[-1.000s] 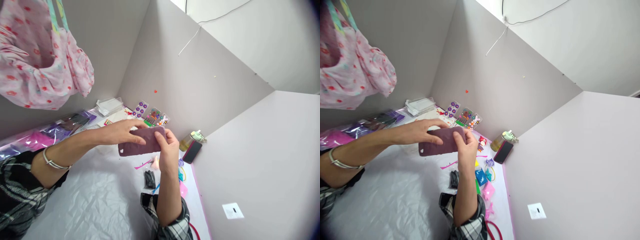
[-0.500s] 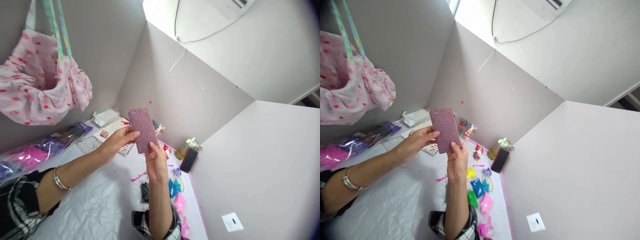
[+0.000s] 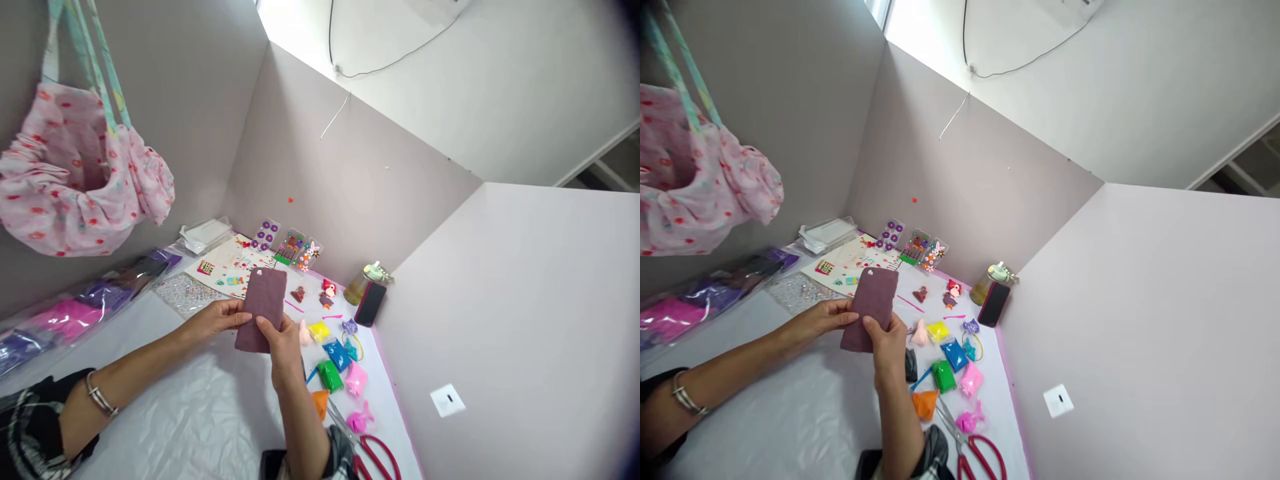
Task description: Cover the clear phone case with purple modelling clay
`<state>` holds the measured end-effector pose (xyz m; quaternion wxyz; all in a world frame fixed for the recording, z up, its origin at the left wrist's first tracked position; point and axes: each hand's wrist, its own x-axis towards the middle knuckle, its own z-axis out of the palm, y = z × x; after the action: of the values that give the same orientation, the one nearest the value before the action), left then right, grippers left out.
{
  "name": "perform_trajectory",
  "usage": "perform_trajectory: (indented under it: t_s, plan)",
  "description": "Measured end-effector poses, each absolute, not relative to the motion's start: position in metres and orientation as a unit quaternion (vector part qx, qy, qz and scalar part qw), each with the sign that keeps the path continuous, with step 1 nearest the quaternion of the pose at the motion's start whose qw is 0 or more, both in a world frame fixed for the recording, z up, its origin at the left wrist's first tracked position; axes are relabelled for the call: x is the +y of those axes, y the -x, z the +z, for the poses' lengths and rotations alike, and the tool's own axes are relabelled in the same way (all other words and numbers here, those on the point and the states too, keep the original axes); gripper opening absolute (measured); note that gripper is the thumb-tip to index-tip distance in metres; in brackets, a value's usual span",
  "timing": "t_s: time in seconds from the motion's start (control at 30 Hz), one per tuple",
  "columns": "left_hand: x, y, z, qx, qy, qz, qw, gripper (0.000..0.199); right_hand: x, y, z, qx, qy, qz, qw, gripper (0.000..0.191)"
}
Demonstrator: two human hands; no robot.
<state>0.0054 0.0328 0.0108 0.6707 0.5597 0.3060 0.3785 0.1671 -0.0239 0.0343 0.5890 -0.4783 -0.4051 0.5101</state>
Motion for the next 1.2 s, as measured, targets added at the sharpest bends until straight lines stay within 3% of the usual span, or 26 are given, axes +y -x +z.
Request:
perform_trajectory:
  t_s: [0.3, 0.73, 0.87, 1.2]
  plan:
    - [0.026, -0.008, -0.016, 0.334, -0.562, 0.406, 0.638, 0.047, -0.026, -0.163, -0.011, -0.384, 0.467, 0.516, 0.607, 0.034]
    - [0.025, -0.012, -0.024, 0.339, -0.557, 0.396, 0.646, 0.052, -0.020, -0.169, -0.026, -0.389, 0.430, 0.544, 0.606, 0.035]
    - [0.024, -0.009, -0.019, 0.346, -0.561, 0.391, 0.642, 0.047, -0.021, -0.168, -0.025, -0.390, 0.431, 0.546, 0.603, 0.044]
    - [0.020, -0.007, -0.013, 0.337, -0.547, 0.323, 0.695, 0.033, -0.028, -0.169, -0.018, -0.350, 0.459, 0.539, 0.613, 0.038]
